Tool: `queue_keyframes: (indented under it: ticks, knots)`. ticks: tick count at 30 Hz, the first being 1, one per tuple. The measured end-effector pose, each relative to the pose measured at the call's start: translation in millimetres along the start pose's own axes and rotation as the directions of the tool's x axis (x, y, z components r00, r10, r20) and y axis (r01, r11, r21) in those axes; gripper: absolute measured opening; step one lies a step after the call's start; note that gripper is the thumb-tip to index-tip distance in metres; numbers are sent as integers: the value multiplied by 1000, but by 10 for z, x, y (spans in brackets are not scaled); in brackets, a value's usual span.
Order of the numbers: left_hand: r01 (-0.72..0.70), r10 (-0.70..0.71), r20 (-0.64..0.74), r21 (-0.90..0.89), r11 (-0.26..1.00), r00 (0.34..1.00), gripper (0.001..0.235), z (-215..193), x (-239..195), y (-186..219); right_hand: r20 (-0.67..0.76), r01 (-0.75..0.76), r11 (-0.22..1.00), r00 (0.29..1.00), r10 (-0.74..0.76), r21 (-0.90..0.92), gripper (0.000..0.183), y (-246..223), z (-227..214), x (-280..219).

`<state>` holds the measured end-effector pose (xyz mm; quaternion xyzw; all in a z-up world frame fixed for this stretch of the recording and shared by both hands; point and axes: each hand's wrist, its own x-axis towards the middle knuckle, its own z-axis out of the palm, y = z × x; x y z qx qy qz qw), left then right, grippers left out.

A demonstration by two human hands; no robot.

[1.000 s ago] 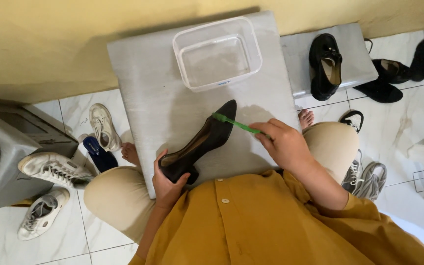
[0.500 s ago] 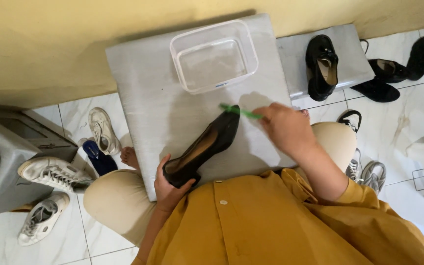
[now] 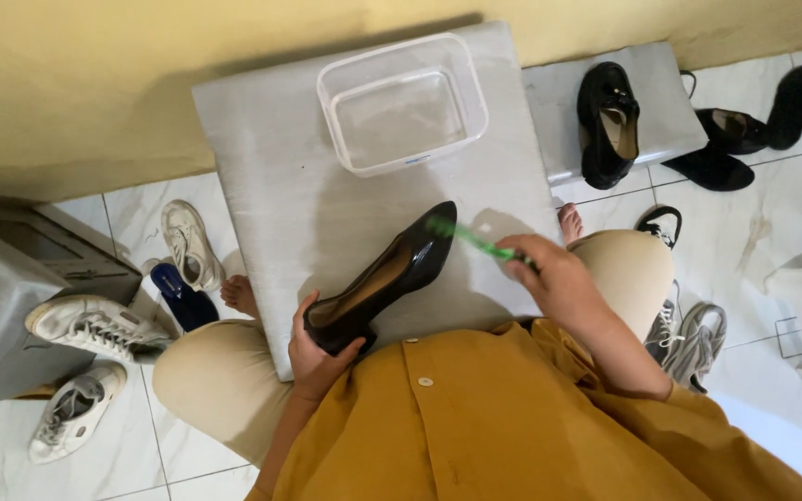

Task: The person scrubs a black platform shoe with a green toothbrush, repeatedly dipping the brush into a plastic container of water. After finishing the first shoe, they place it aside and begin scrubbing a black high-heeled shoe in the same manner.

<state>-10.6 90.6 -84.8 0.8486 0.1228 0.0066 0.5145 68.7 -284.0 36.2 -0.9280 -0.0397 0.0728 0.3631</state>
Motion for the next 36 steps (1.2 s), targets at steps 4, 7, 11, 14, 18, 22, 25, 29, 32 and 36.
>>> queue_keyframes:
  ticks: [4,7,11,14,18,22,25,29,32,36]
  knots:
    - [18,-18,-3,3,1000,1000,113,-38,6,59,-46,-53,997,998,51,-53,30,137,193,-141]
    - [43,-43,3,0,999,999,114,-35,16,93,87,135,991,987,-136,20,27,-84,217,-234]
    - [34,-34,-10,-28,999,999,111,-41,3,129,-100,104,993,990,-99,47,17,241,238,-179]
    - [27,-27,-11,-27,999,1000,112,-42,4,147,-97,145,989,985,-141,41,21,247,280,-215]
    - [50,-50,-16,-28,998,999,111,-13,-12,170,-110,195,980,976,-190,42,19,75,190,-67]
    - [70,-70,-5,-25,997,998,114,-11,4,120,-224,131,987,963,-148,-91,25,246,210,-17]
    - [55,-56,-14,-14,998,998,111,-19,-3,153,-106,197,980,976,-192,38,22,-139,147,-88]
    - [57,-58,-21,-34,998,998,111,-9,11,189,-99,209,978,973,-210,-17,26,186,164,-62]
    - [58,-59,-17,-44,997,998,109,-45,-15,242,-162,165,984,971,-174,-67,26,254,142,-78]
    - [51,-51,-8,-13,999,999,109,-68,11,272,-22,236,968,972,-235,82,24,138,157,-168]
